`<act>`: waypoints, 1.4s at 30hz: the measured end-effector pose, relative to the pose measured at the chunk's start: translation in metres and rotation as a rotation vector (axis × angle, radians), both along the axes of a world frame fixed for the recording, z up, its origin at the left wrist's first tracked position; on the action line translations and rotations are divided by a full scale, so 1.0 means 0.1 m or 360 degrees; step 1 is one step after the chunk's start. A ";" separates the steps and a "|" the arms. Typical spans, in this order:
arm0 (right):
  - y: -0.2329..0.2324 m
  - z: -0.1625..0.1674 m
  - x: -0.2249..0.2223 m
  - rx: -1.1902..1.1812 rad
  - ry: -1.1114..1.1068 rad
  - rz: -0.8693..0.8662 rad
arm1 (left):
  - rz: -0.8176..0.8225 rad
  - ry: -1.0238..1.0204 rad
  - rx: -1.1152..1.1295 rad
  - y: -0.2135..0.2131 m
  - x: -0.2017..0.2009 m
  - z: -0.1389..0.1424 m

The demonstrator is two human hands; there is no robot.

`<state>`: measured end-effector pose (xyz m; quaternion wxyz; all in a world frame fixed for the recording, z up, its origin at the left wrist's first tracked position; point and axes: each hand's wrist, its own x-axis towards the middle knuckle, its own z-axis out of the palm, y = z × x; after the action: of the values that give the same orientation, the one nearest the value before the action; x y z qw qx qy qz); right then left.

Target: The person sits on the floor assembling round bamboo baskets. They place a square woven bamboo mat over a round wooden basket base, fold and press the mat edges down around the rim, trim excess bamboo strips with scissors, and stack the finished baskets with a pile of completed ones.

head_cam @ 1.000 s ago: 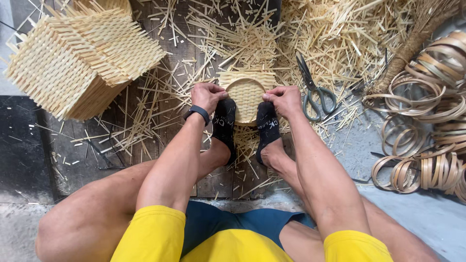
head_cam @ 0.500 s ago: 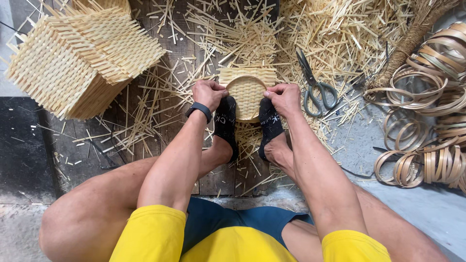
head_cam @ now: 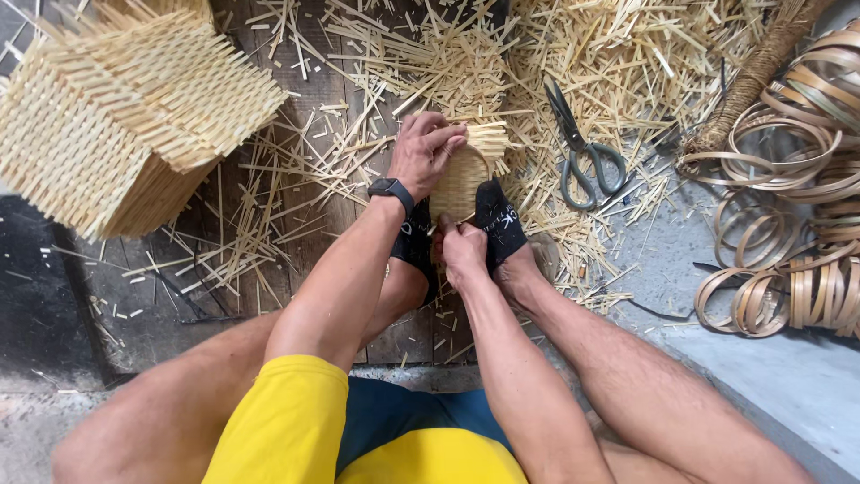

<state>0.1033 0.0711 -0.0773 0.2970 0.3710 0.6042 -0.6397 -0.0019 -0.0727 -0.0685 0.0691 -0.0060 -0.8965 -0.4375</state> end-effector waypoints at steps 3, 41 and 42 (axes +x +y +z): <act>0.04 -0.11 -0.01 0.0279 0.0609 0.0315 | 0.0065 -0.0125 0.0043 0.00 -0.07 -0.04; 2.19 2.26 -2.04 0.1657 0.0761 0.2007 | -0.0033 -0.0243 0.0427 0.26 0.10 0.54; 2.46 2.36 -2.09 0.1990 0.0708 0.2309 | -0.0121 -0.0124 0.0252 0.36 0.17 0.59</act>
<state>-0.1060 0.3167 0.1582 0.2474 -0.1288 0.9572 0.0777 0.0150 -0.0369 -0.0094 0.0177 -0.0174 -0.8604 -0.5091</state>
